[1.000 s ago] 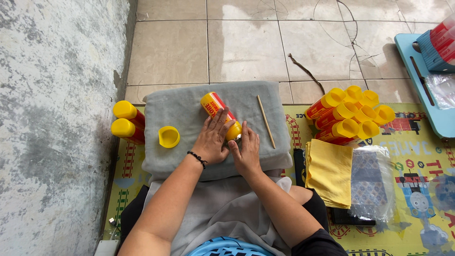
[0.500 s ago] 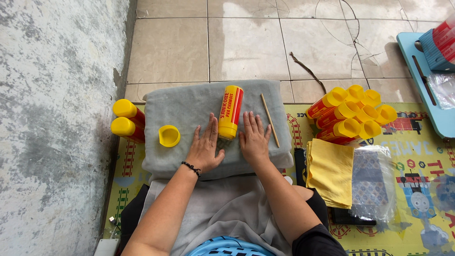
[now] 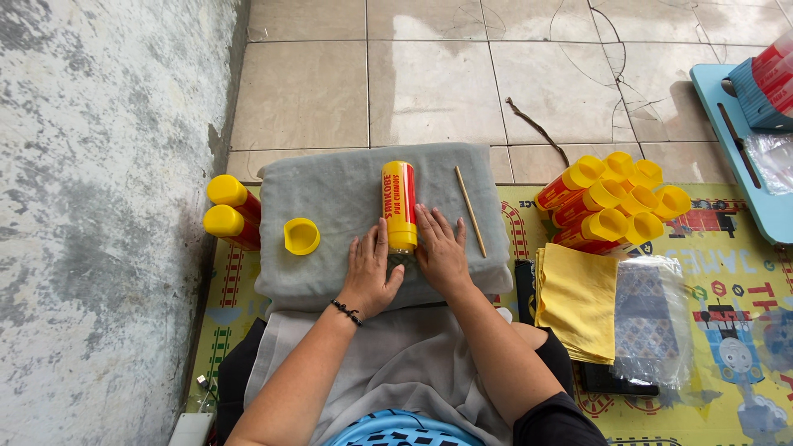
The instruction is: The person folds a yellow sheet of paper on a grey cushion using a wooden stick to press the creases. They then place the folded paper into a clear plastic sleeve and insert it into a yellow cylindrical container, securing it with a lid.
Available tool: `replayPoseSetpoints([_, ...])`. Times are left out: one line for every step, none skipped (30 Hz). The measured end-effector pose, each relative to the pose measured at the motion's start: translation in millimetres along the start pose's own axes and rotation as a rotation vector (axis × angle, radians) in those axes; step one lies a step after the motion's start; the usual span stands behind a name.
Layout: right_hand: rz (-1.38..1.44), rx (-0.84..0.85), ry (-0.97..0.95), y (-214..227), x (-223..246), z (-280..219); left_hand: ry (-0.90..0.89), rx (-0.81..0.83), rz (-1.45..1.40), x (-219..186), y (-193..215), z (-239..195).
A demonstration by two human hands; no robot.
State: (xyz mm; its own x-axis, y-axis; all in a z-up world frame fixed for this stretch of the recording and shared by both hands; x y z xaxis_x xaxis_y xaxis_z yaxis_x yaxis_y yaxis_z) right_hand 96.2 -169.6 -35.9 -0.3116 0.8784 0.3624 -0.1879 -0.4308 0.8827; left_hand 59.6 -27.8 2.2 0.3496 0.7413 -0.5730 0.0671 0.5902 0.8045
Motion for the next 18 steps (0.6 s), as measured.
replayPoseSetpoints([0.001, -0.003, 0.002, 0.5, 1.0, -2.0, -0.001, -0.003, 0.002, -1.7, 3.7, -0.6])
replayPoseSetpoints([0.014, -0.018, 0.018, 1.8, 3.2, -3.9, -0.001, -0.031, -0.008, -3.1, 9.6, -1.0])
replayPoseSetpoints([0.027, -0.031, 0.033, 3.1, 5.0, -7.0, 0.001, -0.058, -0.02, -5.0, 14.8, -2.4])
replayPoseSetpoints([0.028, -0.031, 0.034, 5.7, 9.0, -7.3, 0.001, -0.059, -0.019, -4.9, 19.1, -2.1])
replayPoseSetpoints([0.121, -0.044, 0.033, 9.5, 12.6, -8.7, 0.002, -0.084, -0.037, -4.8, 24.8, -2.9])
replayPoseSetpoints([0.213, -0.056, 0.031, 13.1, 16.3, -10.0, 0.002, -0.109, -0.055, -4.6, 30.5, -3.7])
replayPoseSetpoints([0.213, -0.055, 0.034, 12.8, 18.0, -9.7, 0.003, -0.112, -0.055, -3.6, 31.6, -4.7])
replayPoseSetpoints([0.262, -0.084, 0.038, 15.4, 19.6, -9.4, -0.02, -0.136, -0.075, -4.7, 34.7, -5.8])
replayPoseSetpoints([0.312, -0.113, 0.042, 17.5, 21.3, -8.9, -0.043, -0.16, -0.093, -5.2, 38.1, -7.0])
replayPoseSetpoints([0.313, -0.113, 0.045, 20.0, 24.1, -7.7, -0.043, -0.163, -0.092, -5.0, 39.6, -7.2])
replayPoseSetpoints([0.307, -0.147, 0.061, 25.8, 27.6, -7.8, -0.054, -0.205, -0.092, -6.1, 44.3, -8.6])
replayPoseSetpoints([0.302, -0.181, 0.077, 31.5, 30.9, -7.9, -0.065, -0.246, -0.091, -7.1, 48.8, -9.9])
replayPoseSetpoints([0.301, -0.181, 0.077, 38.3, 36.3, -6.6, -0.066, -0.246, -0.092, -9.0, 52.8, -9.2])
replayPoseSetpoints([0.378, -0.21, 0.081, 47.9, 41.2, -5.8, -0.086, -0.273, -0.106, -12.3, 59.2, -9.1])
replayPoseSetpoints([0.454, -0.238, 0.086, 57.7, 45.4, -5.1, -0.105, -0.301, -0.121, -15.9, 65.3, -9.0])
replayPoseSetpoints([0.452, -0.237, 0.086, 64.0, 50.2, -2.1, -0.105, -0.302, -0.123, -16.2, 66.8, -6.4])
replayPoseSetpoints([0.506, -0.236, 0.084, 70.3, 54.4, 1.6, -0.127, -0.335, -0.102, -18.3, 71.4, -4.5])
replayPoseSetpoints([0.561, -0.235, 0.082, 76.6, 58.9, 5.3, -0.148, -0.368, -0.081, -20.5, 76.1, -2.9])
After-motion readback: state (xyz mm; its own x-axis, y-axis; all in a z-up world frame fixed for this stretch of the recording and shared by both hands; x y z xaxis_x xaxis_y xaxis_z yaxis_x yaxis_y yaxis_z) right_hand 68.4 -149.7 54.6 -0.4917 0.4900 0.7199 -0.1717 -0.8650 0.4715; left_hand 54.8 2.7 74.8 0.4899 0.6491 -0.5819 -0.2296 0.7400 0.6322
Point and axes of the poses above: each hand's wrist, its own z-axis towards the middle knuckle, its own y-axis out of the back of the hand, x = y × z, the point moved 9 cm from there along z, towards the middle knuckle, and after that the axes turned 2 degrees about -x, right-handed, at the moved point
